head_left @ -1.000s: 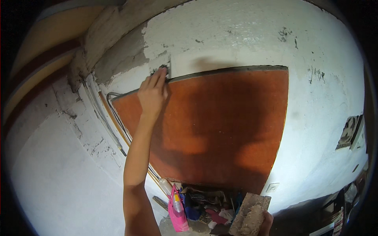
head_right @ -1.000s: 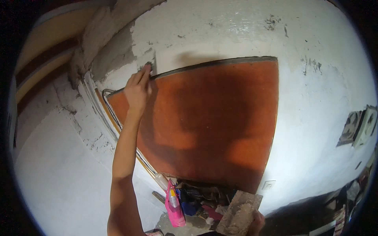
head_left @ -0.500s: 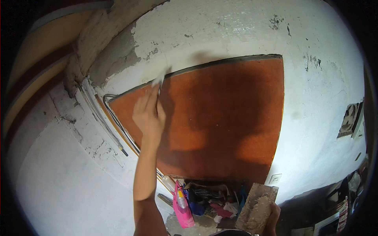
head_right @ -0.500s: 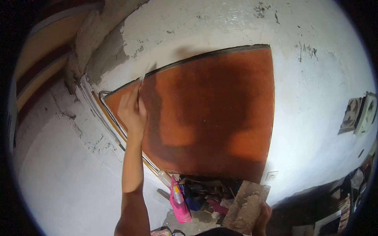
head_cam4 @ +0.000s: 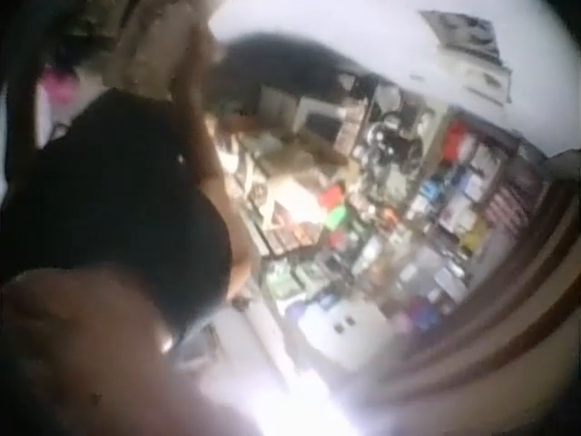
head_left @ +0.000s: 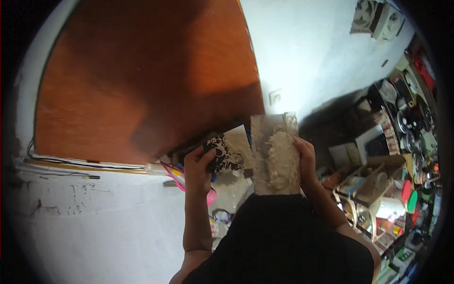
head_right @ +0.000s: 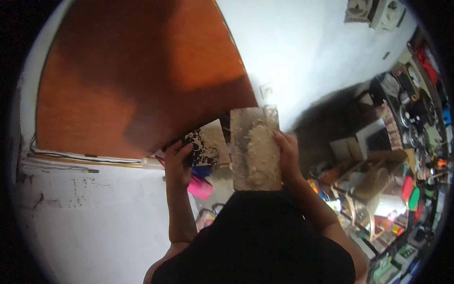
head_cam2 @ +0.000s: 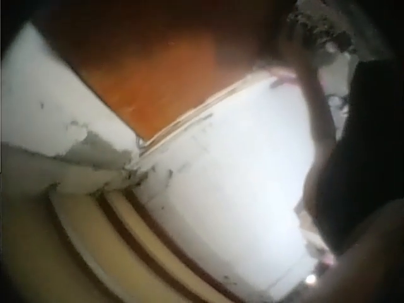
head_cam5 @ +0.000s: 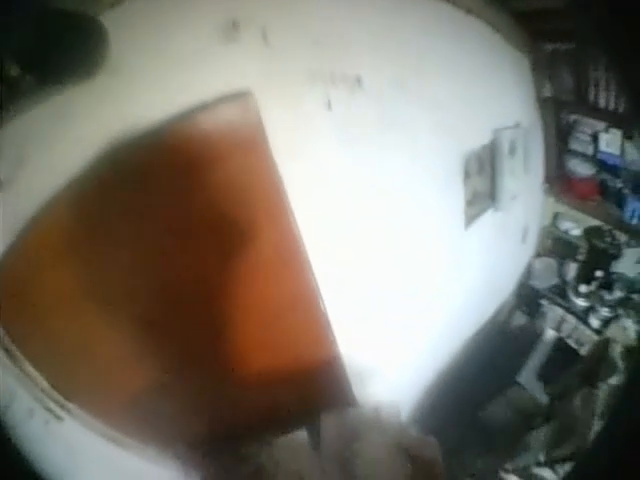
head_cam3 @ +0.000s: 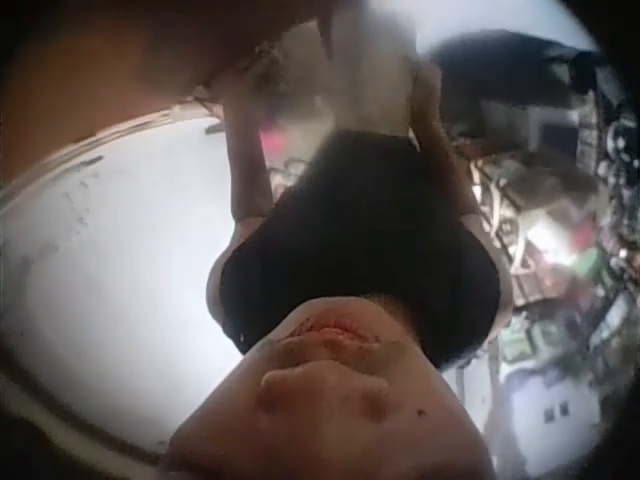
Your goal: Applying plaster or wall putty to repair a wall using a spatula and a hawk.
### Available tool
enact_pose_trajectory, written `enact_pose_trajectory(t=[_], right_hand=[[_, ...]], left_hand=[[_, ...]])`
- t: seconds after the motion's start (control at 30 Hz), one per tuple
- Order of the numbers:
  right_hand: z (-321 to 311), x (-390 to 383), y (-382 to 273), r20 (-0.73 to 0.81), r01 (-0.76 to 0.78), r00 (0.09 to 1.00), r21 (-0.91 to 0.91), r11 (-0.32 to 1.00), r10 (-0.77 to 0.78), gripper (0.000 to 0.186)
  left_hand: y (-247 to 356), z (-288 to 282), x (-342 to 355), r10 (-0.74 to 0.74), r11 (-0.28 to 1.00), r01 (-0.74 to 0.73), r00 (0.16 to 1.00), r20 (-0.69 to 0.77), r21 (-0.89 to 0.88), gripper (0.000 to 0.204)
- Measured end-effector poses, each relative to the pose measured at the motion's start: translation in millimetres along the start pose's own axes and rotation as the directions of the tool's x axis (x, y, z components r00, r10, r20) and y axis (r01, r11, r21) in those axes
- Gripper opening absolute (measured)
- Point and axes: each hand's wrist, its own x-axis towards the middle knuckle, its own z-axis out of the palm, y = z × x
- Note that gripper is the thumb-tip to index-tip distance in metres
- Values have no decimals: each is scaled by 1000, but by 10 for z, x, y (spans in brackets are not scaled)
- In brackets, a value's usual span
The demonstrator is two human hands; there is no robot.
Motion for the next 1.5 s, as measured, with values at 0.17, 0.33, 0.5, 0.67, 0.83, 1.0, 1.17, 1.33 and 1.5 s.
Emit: enact_pose_trajectory(t=[0.17,0.33,0.5,0.67,0.83,1.0,1.17,1.33,1.5], right_hand=[[40,-1,-97,5,-42,999,81,996,41,34],[86,-31,-124,9,-46,999,76,996,45,35],[179,-29,-91,-40,-27,999,109,994,31,36],[136,18,-82,-36,-71,997,49,996,72,41],[114,21,-92,-15,-54,998,39,998,54,38],[135,2,-109,35,-67,997,46,997,66,40],[162,6,-89,-8,-40,999,93,995,41,36],[210,-2,-125,-11,0,1000,62,998,0,36],[165,0,-95,-28,-17,999,56,998,18,36]], left_hand=[[-181,-13,-72,-62,980,50,996,57,194,17],[-49,2,-205,-174,821,46,970,172,570,18],[-147,52,-358,-245,814,131,961,130,566,17],[-384,91,-373,-80,953,66,996,36,294,16],[-398,87,-358,-67,953,57,997,24,296,17],[-377,60,-357,4,970,6,999,-39,242,19],[-474,51,-387,-5,942,-6,999,32,335,20],[-530,29,-353,-143,988,142,990,0,-67,20],[-599,-17,-317,-137,985,142,989,53,-102,23]])
